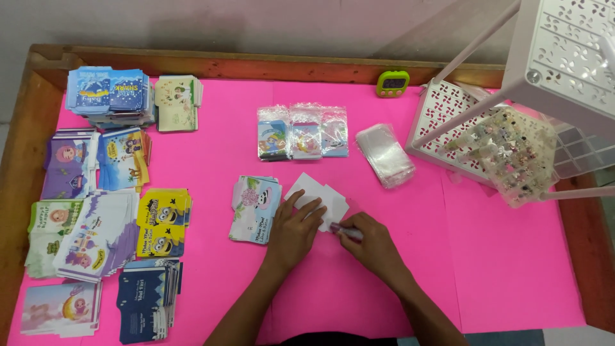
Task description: The person is labeling small cards with a pen and then packaging them into individual clear plastic sleeves.
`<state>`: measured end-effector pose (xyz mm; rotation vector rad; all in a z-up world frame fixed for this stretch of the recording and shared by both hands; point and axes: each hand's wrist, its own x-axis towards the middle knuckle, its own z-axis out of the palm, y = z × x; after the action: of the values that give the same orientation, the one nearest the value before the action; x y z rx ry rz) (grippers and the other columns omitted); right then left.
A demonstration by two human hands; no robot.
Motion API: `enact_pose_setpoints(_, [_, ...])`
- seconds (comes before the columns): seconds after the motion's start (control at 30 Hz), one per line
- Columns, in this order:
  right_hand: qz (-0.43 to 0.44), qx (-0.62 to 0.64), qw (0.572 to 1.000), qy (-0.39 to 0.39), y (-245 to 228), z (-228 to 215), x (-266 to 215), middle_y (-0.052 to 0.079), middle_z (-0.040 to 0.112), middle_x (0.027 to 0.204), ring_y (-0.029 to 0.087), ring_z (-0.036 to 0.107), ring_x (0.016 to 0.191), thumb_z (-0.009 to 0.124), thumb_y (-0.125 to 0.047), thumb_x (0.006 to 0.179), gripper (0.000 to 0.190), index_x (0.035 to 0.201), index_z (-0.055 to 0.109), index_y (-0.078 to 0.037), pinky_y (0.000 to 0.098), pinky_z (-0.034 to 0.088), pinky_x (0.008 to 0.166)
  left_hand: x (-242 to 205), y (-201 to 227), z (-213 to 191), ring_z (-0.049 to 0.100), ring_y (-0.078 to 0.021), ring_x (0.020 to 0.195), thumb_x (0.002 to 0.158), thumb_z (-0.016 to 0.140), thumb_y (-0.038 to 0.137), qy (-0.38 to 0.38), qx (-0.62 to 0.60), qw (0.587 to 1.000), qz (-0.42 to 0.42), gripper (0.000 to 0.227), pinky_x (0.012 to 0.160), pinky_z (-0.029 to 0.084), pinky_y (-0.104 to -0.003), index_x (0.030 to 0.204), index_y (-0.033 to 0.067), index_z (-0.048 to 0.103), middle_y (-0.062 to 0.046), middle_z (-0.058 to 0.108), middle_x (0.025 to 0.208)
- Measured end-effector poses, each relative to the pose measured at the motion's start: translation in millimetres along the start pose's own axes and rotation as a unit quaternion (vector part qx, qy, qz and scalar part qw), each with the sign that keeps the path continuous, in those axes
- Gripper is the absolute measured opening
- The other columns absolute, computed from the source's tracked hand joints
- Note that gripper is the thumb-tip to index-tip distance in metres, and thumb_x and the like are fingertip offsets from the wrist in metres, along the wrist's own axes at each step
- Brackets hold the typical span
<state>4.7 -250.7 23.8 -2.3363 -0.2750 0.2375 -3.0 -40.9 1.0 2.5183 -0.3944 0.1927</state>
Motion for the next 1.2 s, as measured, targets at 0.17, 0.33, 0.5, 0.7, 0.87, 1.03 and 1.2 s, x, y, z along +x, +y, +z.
enact_pose_setpoints(0.17, [-0.023,-0.079,0.994,0.070,12.2,1.0,28.0,0.008,0.072,0.091,0.030,0.075,0.091,0.079,-0.025,0.085,0.020,0.099,0.074,-0.011,0.0415,0.063,0.078,-0.4,-2.8,5.5,0.049,-0.0366,0.140,0.101,0.063,0.022,0.006,0.005,1.000,0.005,0.024,0.106,0.046,-0.053,0.121,0.0192,0.076,-0.004,0.073,0.128])
enact_pose_setpoints(0.33, [-0.050,-0.096,0.992,0.071,5.6,10.5,54.4,0.008,0.070,0.092,0.030,0.075,0.091,0.078,-0.024,0.086,0.020,0.100,0.073,-0.011,0.0416,0.063,0.078,0.8,1.3,4.1,0.050,-0.0371,0.139,0.100,0.065,0.020,0.007,0.007,1.000,-0.004,0.024,0.107,0.045,-0.052,0.121,0.0183,0.077,-0.006,0.073,0.127])
enact_pose_setpoints(0.5, [-0.037,-0.035,0.998,0.035,-1.4,3.7,64.6,0.015,0.071,0.092,0.036,0.075,0.092,0.078,-0.020,0.088,0.021,0.101,0.073,-0.004,0.0442,0.064,0.079,0.3,0.7,4.8,0.050,-0.0366,0.139,0.100,0.065,0.020,0.010,0.000,1.000,-0.007,0.024,0.106,0.046,-0.052,0.121,0.0184,0.077,-0.005,0.073,0.127])
enact_pose_setpoints(0.7, [0.062,-0.033,0.997,-0.014,-6.7,-17.0,49.1,0.015,0.073,0.096,0.035,0.075,0.095,0.077,-0.028,0.086,0.027,0.102,0.073,-0.008,0.0462,0.063,0.081,1.0,1.5,5.0,0.051,-0.0366,0.138,0.100,0.065,0.020,0.005,0.001,1.000,-0.014,0.024,0.107,0.045,-0.052,0.121,0.0190,0.077,-0.005,0.073,0.127])
enact_pose_setpoints(0.87, [-0.005,-0.072,0.997,0.020,0.4,7.5,62.3,0.011,0.071,0.091,0.031,0.075,0.091,0.075,-0.028,0.091,0.022,0.100,0.073,-0.009,0.0415,0.064,0.078,-0.1,3.9,2.5,0.051,-0.0363,0.138,0.100,0.065,0.020,0.001,0.011,1.000,-0.016,0.024,0.107,0.046,-0.052,0.120,0.0192,0.077,-0.005,0.073,0.128])
enact_pose_setpoints(1.03, [-0.038,-0.065,0.996,0.042,-1.7,6.7,62.1,0.012,0.070,0.090,0.032,0.075,0.090,0.075,-0.024,0.091,0.021,0.101,0.072,-0.007,0.0432,0.063,0.077,1.7,4.9,1.6,0.051,-0.0368,0.138,0.099,0.066,0.019,-0.003,0.017,1.000,-0.009,0.025,0.107,0.046,-0.053,0.121,0.0189,0.077,-0.006,0.073,0.128])
enact_pose_setpoints(1.2, [0.020,-0.067,0.997,0.040,2.5,-8.4,39.8,0.012,0.071,0.091,0.032,0.075,0.092,0.077,-0.033,0.087,0.028,0.100,0.073,-0.009,0.0430,0.064,0.079,1.8,4.5,-0.5,0.052,-0.0376,0.137,0.098,0.067,0.018,0.004,0.008,1.000,-0.008,0.024,0.106,0.046,-0.054,0.121,0.0179,0.077,-0.007,0.073,0.127])
